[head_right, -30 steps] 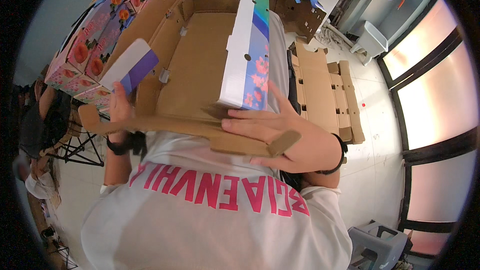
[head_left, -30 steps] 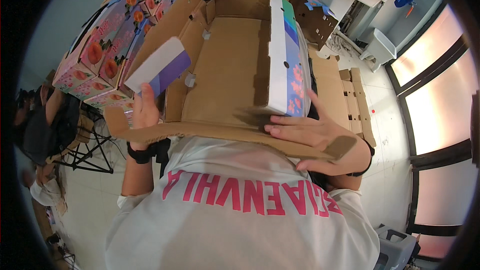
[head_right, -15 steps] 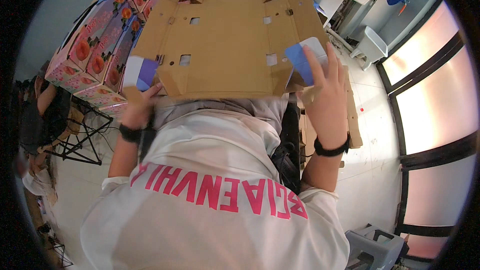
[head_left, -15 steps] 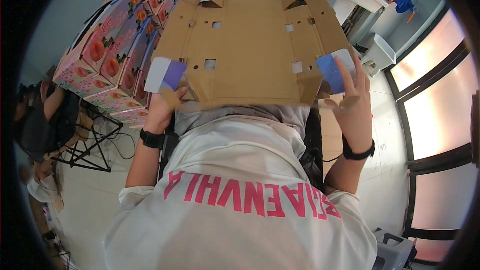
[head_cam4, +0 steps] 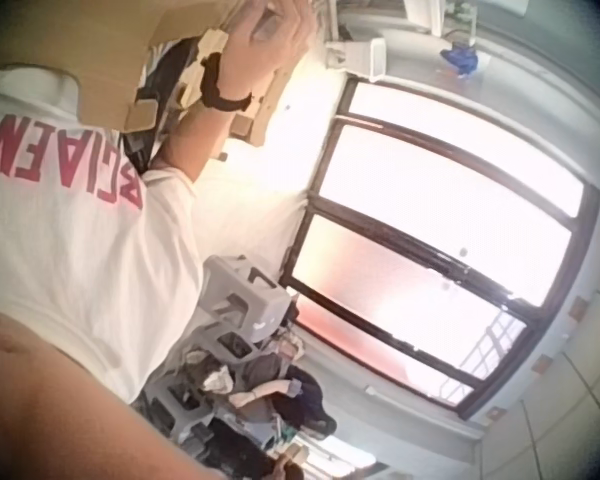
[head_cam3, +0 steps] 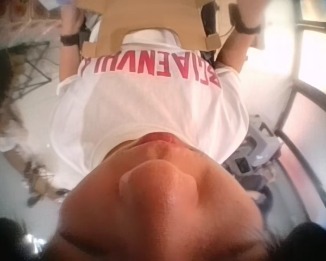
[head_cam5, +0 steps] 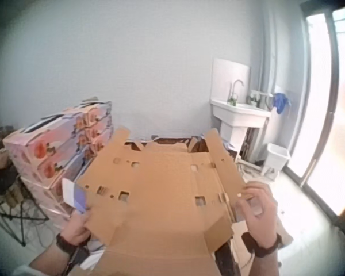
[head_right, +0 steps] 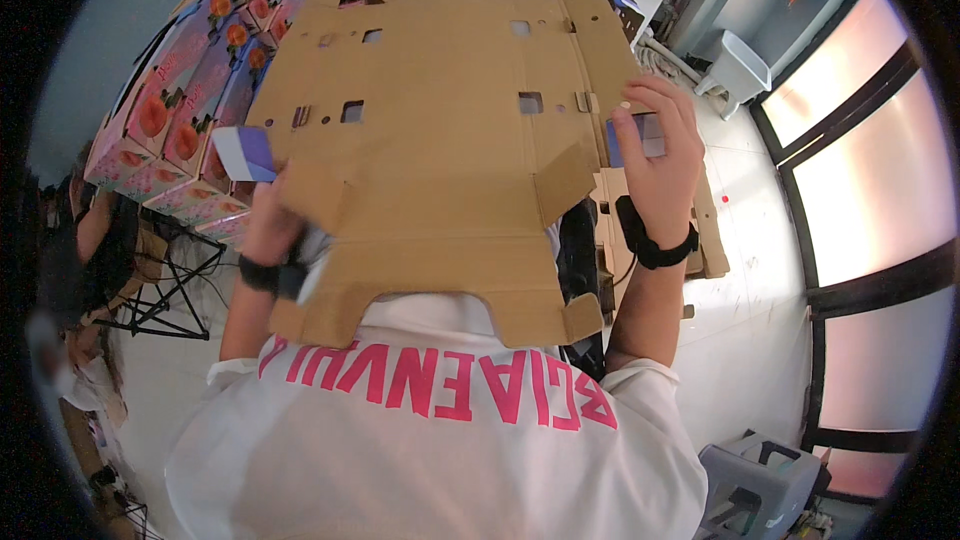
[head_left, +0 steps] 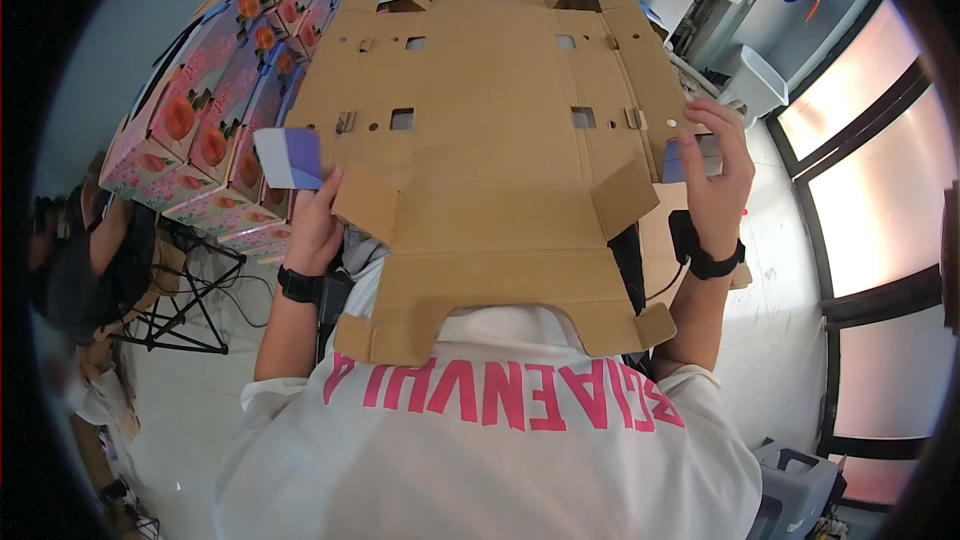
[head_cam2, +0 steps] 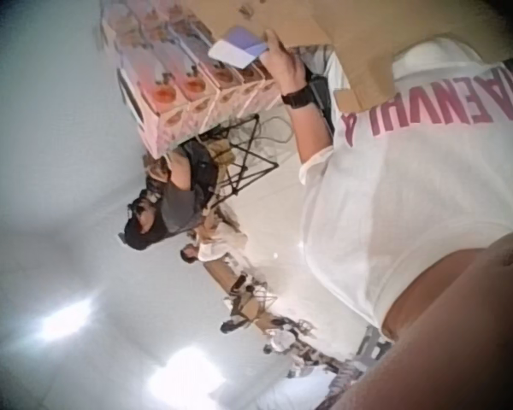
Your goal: Assembling or unfolding decorative cardboard produce boxes.
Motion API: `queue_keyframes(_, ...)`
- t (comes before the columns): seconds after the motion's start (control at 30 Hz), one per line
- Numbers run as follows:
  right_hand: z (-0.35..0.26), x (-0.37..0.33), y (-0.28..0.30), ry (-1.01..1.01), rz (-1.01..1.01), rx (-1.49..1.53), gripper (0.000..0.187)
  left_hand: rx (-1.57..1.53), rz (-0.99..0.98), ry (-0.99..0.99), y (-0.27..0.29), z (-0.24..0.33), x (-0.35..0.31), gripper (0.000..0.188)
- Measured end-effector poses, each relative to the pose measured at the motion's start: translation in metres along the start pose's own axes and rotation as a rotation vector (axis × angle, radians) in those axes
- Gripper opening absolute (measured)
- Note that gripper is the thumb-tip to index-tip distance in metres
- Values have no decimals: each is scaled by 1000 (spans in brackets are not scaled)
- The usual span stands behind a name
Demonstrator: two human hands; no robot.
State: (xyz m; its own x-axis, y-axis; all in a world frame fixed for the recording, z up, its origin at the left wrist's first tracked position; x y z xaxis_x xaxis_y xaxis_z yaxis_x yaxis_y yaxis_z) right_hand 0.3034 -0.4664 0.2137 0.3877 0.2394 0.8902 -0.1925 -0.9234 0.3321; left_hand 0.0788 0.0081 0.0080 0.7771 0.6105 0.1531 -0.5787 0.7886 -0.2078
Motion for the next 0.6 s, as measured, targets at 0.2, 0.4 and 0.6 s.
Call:
queue_keyframes(0.2,-26,3,25,-42,-89,-175,10,-190,-38,-12,0,7,3,48)
queue_keyframes(0.4,-4,-13,22,-114,-603,-284,14,-192,131,5,-5,16,3,48)
queue_keyframes(0.6,-47,-62,21,36,-885,347,18,-240,86,-83,-17,55,16,40)
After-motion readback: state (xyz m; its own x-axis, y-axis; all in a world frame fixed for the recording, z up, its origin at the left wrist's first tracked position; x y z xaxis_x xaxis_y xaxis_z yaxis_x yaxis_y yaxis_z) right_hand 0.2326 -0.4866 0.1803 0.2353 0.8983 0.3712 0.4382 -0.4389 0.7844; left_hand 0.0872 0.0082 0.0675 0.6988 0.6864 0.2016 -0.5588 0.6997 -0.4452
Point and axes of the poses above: each hand's wrist, its own x-axis towards the middle knuckle, its own y-axis out of the back of the hand, z = x × y, the point moved 9 cm from there along x, towards the middle knuckle, and after that the axes turned 6 degrees about z, right-handed, at the moved point
